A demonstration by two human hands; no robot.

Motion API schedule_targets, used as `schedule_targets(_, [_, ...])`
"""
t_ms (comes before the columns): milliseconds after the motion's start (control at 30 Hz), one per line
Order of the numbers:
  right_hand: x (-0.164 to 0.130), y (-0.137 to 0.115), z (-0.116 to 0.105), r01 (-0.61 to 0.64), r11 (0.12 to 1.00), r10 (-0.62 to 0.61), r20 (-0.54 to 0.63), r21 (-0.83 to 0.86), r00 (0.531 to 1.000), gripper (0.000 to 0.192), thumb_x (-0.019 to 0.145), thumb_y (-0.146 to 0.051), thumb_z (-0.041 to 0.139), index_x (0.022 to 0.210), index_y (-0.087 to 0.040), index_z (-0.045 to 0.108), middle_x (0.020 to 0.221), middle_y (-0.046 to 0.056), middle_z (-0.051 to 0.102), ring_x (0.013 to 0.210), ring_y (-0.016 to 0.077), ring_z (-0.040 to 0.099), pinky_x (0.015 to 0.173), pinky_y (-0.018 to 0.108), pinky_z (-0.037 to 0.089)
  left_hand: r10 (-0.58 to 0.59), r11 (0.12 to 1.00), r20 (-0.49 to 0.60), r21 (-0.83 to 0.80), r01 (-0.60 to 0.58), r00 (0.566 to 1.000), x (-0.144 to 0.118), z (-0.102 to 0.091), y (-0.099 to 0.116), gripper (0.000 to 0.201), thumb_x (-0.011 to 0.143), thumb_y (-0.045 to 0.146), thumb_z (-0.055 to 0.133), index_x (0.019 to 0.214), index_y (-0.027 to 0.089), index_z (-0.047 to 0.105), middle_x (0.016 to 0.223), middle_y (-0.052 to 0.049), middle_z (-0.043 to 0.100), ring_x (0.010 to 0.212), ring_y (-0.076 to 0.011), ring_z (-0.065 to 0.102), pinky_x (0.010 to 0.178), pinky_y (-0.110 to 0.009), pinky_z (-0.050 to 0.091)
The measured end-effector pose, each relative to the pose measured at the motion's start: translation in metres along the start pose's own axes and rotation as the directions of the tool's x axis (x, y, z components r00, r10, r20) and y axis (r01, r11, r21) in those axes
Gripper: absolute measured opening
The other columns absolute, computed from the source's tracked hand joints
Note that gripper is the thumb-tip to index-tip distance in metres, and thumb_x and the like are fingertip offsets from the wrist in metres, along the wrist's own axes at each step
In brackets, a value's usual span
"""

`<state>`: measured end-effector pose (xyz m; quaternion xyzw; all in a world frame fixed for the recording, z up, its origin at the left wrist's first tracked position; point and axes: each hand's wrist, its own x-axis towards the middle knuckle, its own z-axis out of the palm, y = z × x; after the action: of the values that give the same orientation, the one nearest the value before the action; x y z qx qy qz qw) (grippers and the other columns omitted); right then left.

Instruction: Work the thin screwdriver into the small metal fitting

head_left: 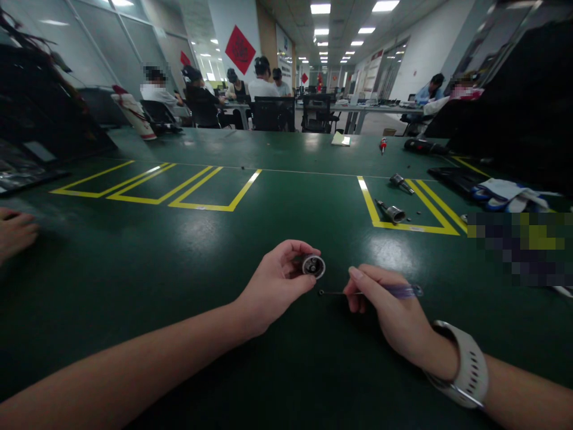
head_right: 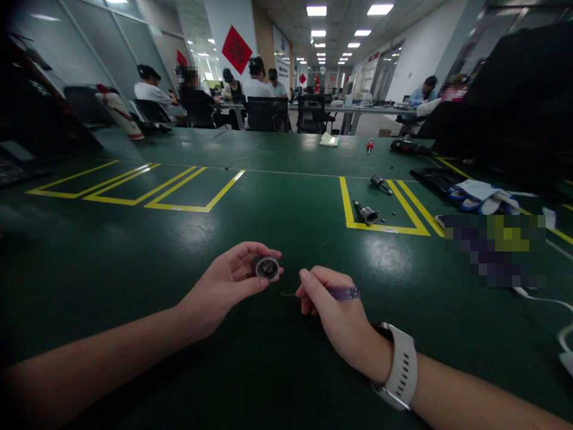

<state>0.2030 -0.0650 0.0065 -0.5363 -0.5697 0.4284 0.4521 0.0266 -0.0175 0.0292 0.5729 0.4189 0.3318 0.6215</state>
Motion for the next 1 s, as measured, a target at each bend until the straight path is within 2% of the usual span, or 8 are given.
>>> schedule_targets(167, [0.003,-0.003,0.000,0.007,0.992,-0.005,0.016,-0.126,1.000,0.038,0.086,-0.042,0.045,0.061,-0.017,0.059,0.053,-0.001,0.055,0.051,0.0125,0.052,0.049,0.025,0.040,0.014,1.000,0.027,-0.027,-0.014,1.000,0.002,-0.002,0.000,0.031,0.071,0.009,0.064,0.100,0.016,0.055,0.110,-0.006,0.062,0.100,-0.0173,0.059,0.092,-0.036,0.045])
schedule_targets(300, [0.002,-0.005,-0.001,0.040,0.969,-0.032,0.034,-0.245,0.999,0.039,0.087,-0.038,0.043,0.057,-0.018,0.056,0.049,-0.001,0.053,0.047,0.0120,0.051,0.047,0.025,0.038,0.023,0.995,0.035,-0.102,-0.019,0.999,0.005,-0.003,-0.003,0.034,0.073,0.009,0.064,0.103,0.017,0.051,0.109,-0.005,0.063,0.101,-0.0173,0.059,0.093,-0.037,0.045])
schedule_targets(433, [-0.003,-0.008,0.000,0.169,0.904,-0.160,0.057,-0.394,0.985,0.040,0.089,-0.032,0.042,0.052,-0.018,0.050,0.047,-0.002,0.050,0.045,0.0107,0.048,0.046,0.025,0.034,0.038,0.985,0.031,-0.169,-0.033,0.999,0.008,-0.003,-0.008,0.031,0.073,0.010,0.065,0.099,0.017,0.050,0.111,-0.005,0.063,0.100,-0.0180,0.060,0.091,-0.038,0.047])
schedule_targets(600, [-0.009,-0.006,0.002,0.429,0.788,-0.425,0.114,-0.442,0.898,0.035,0.090,-0.022,0.040,0.056,-0.018,0.048,0.053,0.000,0.051,0.050,0.0112,0.047,0.051,0.027,0.035,0.038,0.993,0.007,-0.111,-0.037,0.999,0.009,-0.004,-0.008,0.031,0.069,0.011,0.068,0.098,0.015,0.057,0.106,-0.005,0.065,0.097,-0.0168,0.061,0.092,-0.036,0.046])
schedule_targets(733, [-0.014,-0.008,-0.003,0.602,0.708,-0.617,0.092,-0.370,0.782,0.022,0.087,-0.011,0.039,0.069,-0.017,0.052,0.059,0.002,0.052,0.057,0.0135,0.050,0.055,0.030,0.038,-0.005,0.995,0.000,-0.098,0.005,1.000,0.009,-0.005,-0.007,0.031,0.070,0.012,0.066,0.100,0.016,0.059,0.097,-0.003,0.068,0.090,-0.0154,0.063,0.086,-0.034,0.048])
schedule_targets(833, [-0.016,-0.009,-0.005,0.694,0.637,-0.704,0.113,-0.335,0.701,0.016,0.082,-0.006,0.041,0.078,-0.016,0.052,0.064,0.003,0.054,0.063,0.0149,0.051,0.059,0.032,0.040,-0.016,0.995,0.014,-0.096,0.017,1.000,0.009,-0.005,-0.008,0.029,0.071,0.011,0.064,0.100,0.017,0.061,0.090,-0.002,0.070,0.085,-0.0144,0.065,0.083,-0.032,0.050])
schedule_targets(900, [-0.016,-0.009,-0.005,0.706,0.623,-0.708,0.140,-0.337,0.692,0.014,0.081,-0.005,0.043,0.080,-0.016,0.052,0.067,0.004,0.055,0.063,0.0148,0.051,0.059,0.032,0.040,-0.009,0.997,0.026,-0.077,0.011,1.000,0.008,-0.004,-0.008,0.028,0.071,0.011,0.064,0.098,0.017,0.063,0.087,-0.001,0.071,0.084,-0.0146,0.065,0.082,-0.032,0.051])
schedule_targets(1000, [-0.015,-0.007,-0.002,0.687,0.633,-0.676,0.179,-0.357,0.715,0.011,0.082,-0.007,0.046,0.080,-0.016,0.052,0.069,0.004,0.056,0.065,0.0146,0.050,0.061,0.032,0.040,0.003,0.999,0.039,-0.040,-0.002,0.999,0.006,-0.001,-0.009,0.030,0.069,0.009,0.064,0.097,0.016,0.064,0.089,-0.002,0.071,0.085,-0.0158,0.066,0.082,-0.032,0.051])
